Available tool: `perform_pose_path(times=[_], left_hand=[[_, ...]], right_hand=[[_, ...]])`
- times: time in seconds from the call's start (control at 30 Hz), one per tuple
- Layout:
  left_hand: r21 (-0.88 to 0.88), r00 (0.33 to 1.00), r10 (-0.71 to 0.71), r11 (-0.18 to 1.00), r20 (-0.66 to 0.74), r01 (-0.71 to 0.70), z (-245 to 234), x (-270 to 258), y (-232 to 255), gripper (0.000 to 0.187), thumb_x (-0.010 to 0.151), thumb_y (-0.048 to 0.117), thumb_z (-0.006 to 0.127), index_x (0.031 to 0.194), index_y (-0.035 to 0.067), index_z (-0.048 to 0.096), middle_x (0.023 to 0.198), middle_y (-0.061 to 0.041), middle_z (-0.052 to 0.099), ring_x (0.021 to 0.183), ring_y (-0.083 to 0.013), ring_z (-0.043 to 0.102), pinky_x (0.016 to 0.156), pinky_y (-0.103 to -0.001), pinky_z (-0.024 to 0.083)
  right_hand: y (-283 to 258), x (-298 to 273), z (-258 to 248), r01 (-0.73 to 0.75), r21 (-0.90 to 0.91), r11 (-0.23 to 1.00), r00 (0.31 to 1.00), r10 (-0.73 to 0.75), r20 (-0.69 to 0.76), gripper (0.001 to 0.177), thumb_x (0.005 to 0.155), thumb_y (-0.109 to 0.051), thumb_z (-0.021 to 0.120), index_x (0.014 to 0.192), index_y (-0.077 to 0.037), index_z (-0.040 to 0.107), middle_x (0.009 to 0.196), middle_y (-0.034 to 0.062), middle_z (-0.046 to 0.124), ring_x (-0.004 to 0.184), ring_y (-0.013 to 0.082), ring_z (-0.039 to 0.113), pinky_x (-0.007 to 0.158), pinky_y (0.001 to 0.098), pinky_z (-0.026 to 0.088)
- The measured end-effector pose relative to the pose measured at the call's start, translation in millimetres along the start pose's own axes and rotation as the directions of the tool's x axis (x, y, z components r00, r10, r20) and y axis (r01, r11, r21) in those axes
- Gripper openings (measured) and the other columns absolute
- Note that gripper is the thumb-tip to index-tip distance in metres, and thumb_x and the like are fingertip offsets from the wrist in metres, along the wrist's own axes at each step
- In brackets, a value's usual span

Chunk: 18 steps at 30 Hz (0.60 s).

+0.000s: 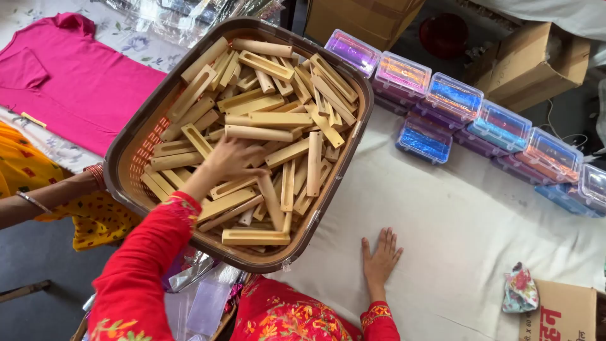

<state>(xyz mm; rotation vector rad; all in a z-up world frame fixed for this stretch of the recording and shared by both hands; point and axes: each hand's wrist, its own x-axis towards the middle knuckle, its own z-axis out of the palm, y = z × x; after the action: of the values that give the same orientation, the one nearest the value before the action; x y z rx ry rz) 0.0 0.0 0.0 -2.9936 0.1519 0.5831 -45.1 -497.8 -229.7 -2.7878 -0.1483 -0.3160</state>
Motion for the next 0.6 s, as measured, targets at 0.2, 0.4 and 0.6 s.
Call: perform_pose_path(times=[0.2, 0.4, 0.6], left_hand=[[-0.058, 0.939, -0.052, 0.998, -0.341, 0.034, 69.1, -28.4, -16.4, 0.071, 0.089, 0.074, 0.044, 0.135, 0.022, 0.06, 0.141, -0.014, 0.058, 0.11, -0.0303, 0.064, 0.093, -0.053, 0.051], [-0.354, 0.884, -0.107, 0.933, -0.456, -0.07, 70.1, -4.7, 4.2, 0.045, 0.109, 0.054, 0.047, 0.124, 0.015, 0.066, 0.128, -0.002, 0.069, 0.113, -0.0154, 0.069, 0.1, -0.035, 0.058], [-0.154, 0.935, -0.055, 0.988, -0.351, 0.0, 6.1, 75.4, 98.9, 0.059, 0.102, 0.053, 0.049, 0.142, 0.01, 0.05, 0.135, -0.015, 0.056, 0.112, -0.0248, 0.06, 0.088, -0.044, 0.052]], right_hand=[[-3.8, 1.0, -4.3, -0.024, 0.022, 0.999, 1.0, 0.024, 0.004, 0.077, 0.098, -0.059, 0.05, 0.156, -0.009, 0.041, 0.165, 0.0076, 0.036, 0.155, 0.0262, 0.027, 0.126, 0.0555, 0.011], [-0.8, 1.0, 1.1, -0.029, -0.027, 0.999, 1.0, 0.029, -0.003, 0.077, 0.098, -0.059, 0.049, 0.156, -0.01, 0.042, 0.166, 0.0063, 0.036, 0.155, 0.0251, 0.028, 0.127, 0.0543, 0.011], [-0.9, 0.5, 1.3, -0.02, -0.043, 0.999, 1.0, 0.02, -0.005, 0.076, 0.098, -0.059, 0.048, 0.156, -0.011, 0.041, 0.166, 0.0067, 0.035, 0.155, 0.025, 0.027, 0.127, 0.055, 0.012]])
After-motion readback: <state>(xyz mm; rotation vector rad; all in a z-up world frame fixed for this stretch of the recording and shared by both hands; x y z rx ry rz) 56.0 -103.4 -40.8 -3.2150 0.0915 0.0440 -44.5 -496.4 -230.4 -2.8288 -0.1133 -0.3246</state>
